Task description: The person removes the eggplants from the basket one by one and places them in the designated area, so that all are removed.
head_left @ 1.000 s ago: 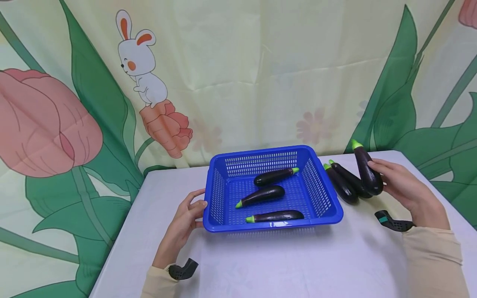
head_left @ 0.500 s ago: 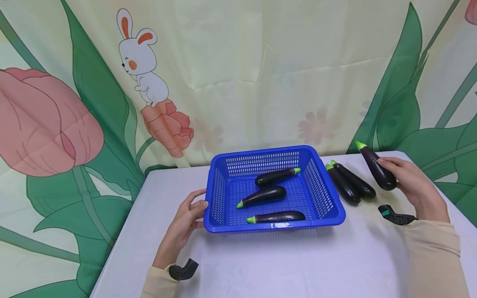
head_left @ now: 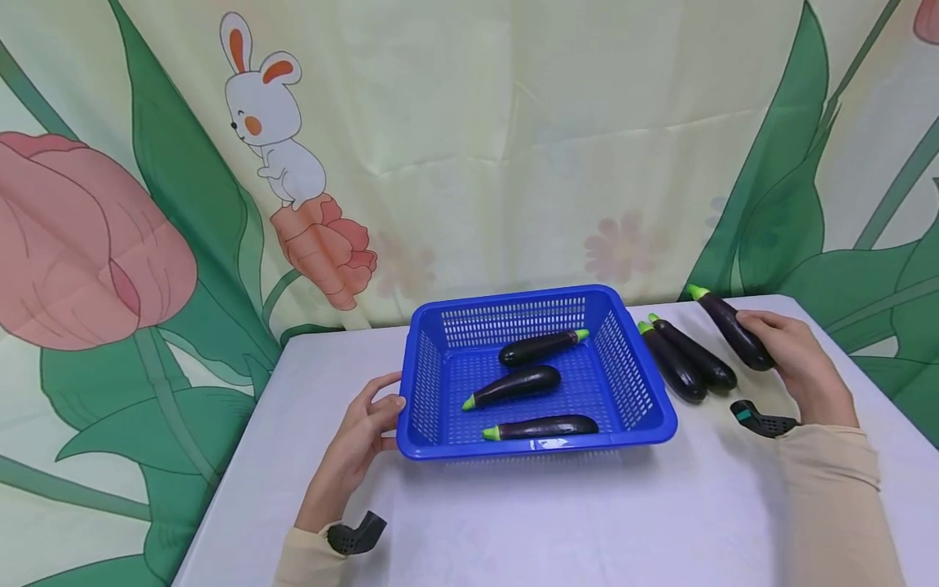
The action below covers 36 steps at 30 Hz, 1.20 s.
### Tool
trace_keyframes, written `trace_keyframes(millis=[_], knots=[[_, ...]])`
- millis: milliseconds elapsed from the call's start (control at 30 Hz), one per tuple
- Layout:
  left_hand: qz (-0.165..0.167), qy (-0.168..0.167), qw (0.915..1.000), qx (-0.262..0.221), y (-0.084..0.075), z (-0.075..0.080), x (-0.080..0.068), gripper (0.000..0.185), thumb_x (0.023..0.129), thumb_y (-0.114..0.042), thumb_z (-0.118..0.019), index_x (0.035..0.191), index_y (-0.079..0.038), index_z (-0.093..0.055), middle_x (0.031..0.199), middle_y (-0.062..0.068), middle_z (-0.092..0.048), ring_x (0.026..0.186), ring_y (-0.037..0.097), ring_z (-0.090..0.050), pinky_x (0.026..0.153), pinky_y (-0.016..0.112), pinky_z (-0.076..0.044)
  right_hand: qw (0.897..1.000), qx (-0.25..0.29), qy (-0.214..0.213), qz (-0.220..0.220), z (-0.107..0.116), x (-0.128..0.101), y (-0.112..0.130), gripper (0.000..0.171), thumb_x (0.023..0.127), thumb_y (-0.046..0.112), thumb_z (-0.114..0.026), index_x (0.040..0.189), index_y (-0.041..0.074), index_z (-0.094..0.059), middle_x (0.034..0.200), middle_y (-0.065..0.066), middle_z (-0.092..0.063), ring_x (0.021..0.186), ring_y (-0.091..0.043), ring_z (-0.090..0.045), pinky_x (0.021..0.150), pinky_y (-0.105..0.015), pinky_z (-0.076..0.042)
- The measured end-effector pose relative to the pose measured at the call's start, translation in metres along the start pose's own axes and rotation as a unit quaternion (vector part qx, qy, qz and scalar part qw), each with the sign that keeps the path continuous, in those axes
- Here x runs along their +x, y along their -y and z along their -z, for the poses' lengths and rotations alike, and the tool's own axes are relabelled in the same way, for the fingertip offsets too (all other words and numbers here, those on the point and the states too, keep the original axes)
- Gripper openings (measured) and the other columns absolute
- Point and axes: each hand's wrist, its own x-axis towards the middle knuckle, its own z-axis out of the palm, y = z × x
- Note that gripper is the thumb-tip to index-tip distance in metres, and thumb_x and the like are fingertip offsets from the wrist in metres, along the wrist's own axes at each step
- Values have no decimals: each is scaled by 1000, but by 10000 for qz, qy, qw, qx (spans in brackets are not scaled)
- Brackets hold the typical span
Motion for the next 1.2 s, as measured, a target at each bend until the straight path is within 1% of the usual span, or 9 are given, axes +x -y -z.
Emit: trace_keyframes(millis=[167,300,433,533,700,767,867,1000,1200], knots=[[2,15,10000,-8,0,0,0,50,106,-19,-59,153,-24,-43,112,4,-73,91,20,-75,75,35,-64,9989,-445,-174,25,-7,2,-3,76,109,50,-40,156,-9,-35,128,0,-50,98,10,-39,79,-16,-39],[-1,70,10000,23,1,0,1,49,106,-19,-58,153,-24,-43,110,2,-73,90,20,-74,75,33,-63,9974,-683,-219,65,-12,3,-6,75,109,49,-39,154,-11,-38,139,-21,-47,101,10,-38,92,-25,-40],[2,72,9999,89,2,0,1,51,106,-20,-58,154,-23,-42,109,1,-73,89,19,-74,74,31,-62,9964,-838,-129,87,-16,5,-8,74,110,47,-36,153,-13,-36,154,-33,-38,119,-20,-47,107,-39,-40],[6,53,10000,82,2,1,1,51,106,-20,-58,154,-23,-42,109,1,-73,89,19,-74,73,31,-62,9968,-798,-35,67,-19,7,-7,73,111,45,-31,154,-14,-33,159,-37,-30,136,-47,-34,114,-52,-37],[-2,53,9999,92,1,0,2,51,106,-21,-59,154,-24,-42,114,3,-73,91,20,-75,75,32,-62,9974,-714,37,-8,-19,8,-8,74,111,44,-29,155,-15,-30,161,-40,-25,146,-57,-22,120,-69,-25],[1,37,9999,106,1,0,2,51,106,-21,-59,154,-24,-42,115,4,-73,92,20,-75,75,32,-62,9973,-739,18,-1,-19,8,-10,74,111,45,-29,154,-15,-31,161,-39,-26,145,-56,-24,120,-67,-27],[-5,-9,9999,131,1,-1,2,51,106,-22,-59,154,-24,-42,116,5,-73,92,20,-75,75,31,-62,9962,-869,-77,42,-18,9,-11,73,111,46,-32,153,-13,-36,158,-38,-32,132,-45,-40,109,-45,-43],[-25,-34,9999,143,1,-1,1,51,106,-22,-60,154,-23,-43,114,5,-73,91,19,-75,74,31,-62,9945,-1034,-157,38,-19,9,-11,72,110,47,-33,151,-12,-40,156,-38,-38,124,-37,-44,85,-24,-35],[30,-43,9999,98,2,-1,1,49,106,-20,-59,152,-26,-44,113,4,-73,91,20,-75,75,31,-62,9936,-1120,-149,-40,-22,11,-10,71,111,44,-32,150,-15,-39,153,-41,-37,135,-52,-38,96,-48,-42]])
